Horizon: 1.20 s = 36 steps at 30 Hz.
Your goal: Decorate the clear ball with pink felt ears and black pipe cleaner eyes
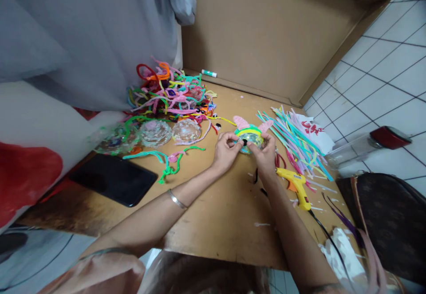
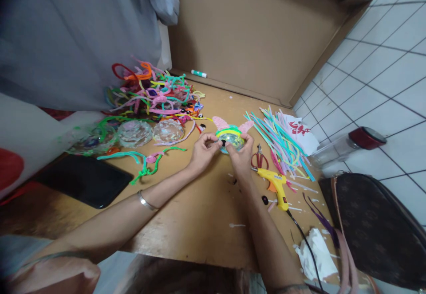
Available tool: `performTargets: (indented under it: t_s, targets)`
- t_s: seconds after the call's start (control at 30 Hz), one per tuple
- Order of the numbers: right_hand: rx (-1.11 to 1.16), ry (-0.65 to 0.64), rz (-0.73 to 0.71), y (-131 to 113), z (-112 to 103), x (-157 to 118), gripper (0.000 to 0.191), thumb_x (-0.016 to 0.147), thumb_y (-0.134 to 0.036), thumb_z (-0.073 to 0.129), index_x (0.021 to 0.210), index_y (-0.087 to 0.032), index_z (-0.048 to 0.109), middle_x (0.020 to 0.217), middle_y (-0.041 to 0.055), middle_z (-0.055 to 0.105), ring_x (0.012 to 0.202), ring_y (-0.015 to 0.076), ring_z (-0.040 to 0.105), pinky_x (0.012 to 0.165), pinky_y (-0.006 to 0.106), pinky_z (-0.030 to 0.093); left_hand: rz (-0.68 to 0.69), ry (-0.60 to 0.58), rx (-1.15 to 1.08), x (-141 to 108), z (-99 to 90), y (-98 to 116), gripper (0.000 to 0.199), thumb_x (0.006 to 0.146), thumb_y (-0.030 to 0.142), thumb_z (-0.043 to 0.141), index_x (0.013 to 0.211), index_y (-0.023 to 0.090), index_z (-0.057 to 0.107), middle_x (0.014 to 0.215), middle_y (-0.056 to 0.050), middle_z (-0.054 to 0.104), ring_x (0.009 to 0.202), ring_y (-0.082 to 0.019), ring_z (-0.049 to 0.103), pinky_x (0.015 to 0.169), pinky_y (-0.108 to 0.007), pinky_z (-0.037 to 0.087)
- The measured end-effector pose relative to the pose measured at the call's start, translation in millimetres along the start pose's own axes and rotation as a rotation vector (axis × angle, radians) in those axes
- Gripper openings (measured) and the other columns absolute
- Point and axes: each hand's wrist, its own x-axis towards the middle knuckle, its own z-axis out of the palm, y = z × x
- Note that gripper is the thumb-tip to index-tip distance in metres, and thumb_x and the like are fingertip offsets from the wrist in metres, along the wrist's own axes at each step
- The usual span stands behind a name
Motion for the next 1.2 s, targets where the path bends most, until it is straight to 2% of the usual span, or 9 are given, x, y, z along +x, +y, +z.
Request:
performTargets:
  t_s: [0.23,0.43,0.53,0.7,0.83,0.93,1.07,1.13,1.2]
  targets:
    - [-0.114,0.033,-0.046,0,2,-1,0.054,0.059,-0.037,0.073,0.101,-0.023,0.043,0.099,0.0014,0.051,0.089,0.0181,0.053,0.084,0.038,0.046,-0.016,-0.012,-0.007,0,0.1,0,0.014,0.071,0.020,0.069,0.077,0.017,0.057,0.091,-0.003,0.054,0.080,-0.011,0.057,0.076,-0.025,0.051]
    - [-0.107,0.024,-0.053,0,2,0,0.054,0.058,-0.035,0.073,0.101,-0.023,0.043,0.101,0.0018,0.052,0.089,0.0178,0.054,0.084,0.036,0.048,-0.008,-0.025,0.009,2,-1.5,0,0.012,0.071,0.020,0.069,0.076,0.017,0.057,0.093,-0.004,0.054,0.080,-0.011,0.055,0.075,-0.024,0.049]
    - [-0.078,-0.022,-0.043,1,-1,2,0.050,0.061,-0.036,0.072,0.101,-0.024,0.043,0.101,0.0012,0.054,0.088,0.0171,0.054,0.081,0.034,0.049,-0.002,-0.032,0.011,2,-2.7,1,0.012,0.072,0.021,0.069,0.076,0.017,0.057,0.093,-0.003,0.054,0.079,-0.011,0.054,0.075,-0.024,0.048]
    - [-0.082,-0.068,-0.054,2,-10,5,0.044,0.066,-0.039,0.069,0.100,-0.023,0.047,0.103,0.0029,0.054,0.097,0.0190,0.054,0.086,0.035,0.047,0.019,-0.039,0.030,0,-4.4,3,0.008,0.074,0.019,0.065,0.076,0.017,0.057,0.092,-0.003,0.054,0.081,-0.011,0.055,0.077,-0.024,0.047]
    - [-0.091,-0.042,-0.068,-3,-16,8,0.039,0.067,-0.036,0.068,0.098,-0.022,0.050,0.102,0.0033,0.056,0.102,0.0197,0.055,0.089,0.036,0.045,0.051,-0.032,0.040,-1,-5.6,4,0.006,0.075,0.016,0.062,0.076,0.018,0.057,0.094,-0.004,0.055,0.088,-0.013,0.056,0.080,-0.026,0.046]
    - [-0.114,0.007,-0.097,-13,-24,12,0.029,0.069,-0.032,0.065,0.094,-0.021,0.053,0.098,0.0025,0.059,0.099,0.0186,0.057,0.087,0.035,0.045,0.067,-0.034,0.059,-1,-6.7,3,0.005,0.075,0.016,0.062,0.077,0.018,0.058,0.094,-0.004,0.055,0.087,-0.013,0.056,0.079,-0.026,0.046]
    - [-0.181,-0.008,-0.158,-40,-43,8,0.009,0.077,-0.025,0.052,0.082,-0.019,0.058,0.080,0.0006,0.061,0.075,0.0144,0.058,0.071,0.029,0.045,0.075,-0.044,0.087,-1,-7.9,1,0.006,0.076,0.016,0.061,0.081,0.017,0.058,0.093,-0.004,0.056,0.083,-0.012,0.055,0.077,-0.026,0.047]
    - [-0.327,-0.085,-0.179,-57,-56,-4,0.011,0.081,-0.024,0.050,0.081,-0.019,0.059,0.070,-0.0011,0.059,0.064,0.0131,0.055,0.063,0.027,0.042,0.086,-0.044,0.110,-1,-8.5,0,0.006,0.076,0.016,0.060,0.081,0.017,0.058,0.093,-0.004,0.056,0.082,-0.012,0.055,0.076,-0.025,0.047]
    - [-0.651,-0.223,-0.187,-71,-70,-23,0.014,0.084,-0.027,0.051,0.080,-0.019,0.062,0.065,-0.0002,0.059,0.060,0.0142,0.053,0.059,0.027,0.037,0.109,-0.029,0.134,-1,-9.5,-1,0.006,0.076,0.016,0.060,0.082,0.017,0.058,0.095,-0.004,0.056,0.083,-0.013,0.056,0.076,-0.026,0.047]
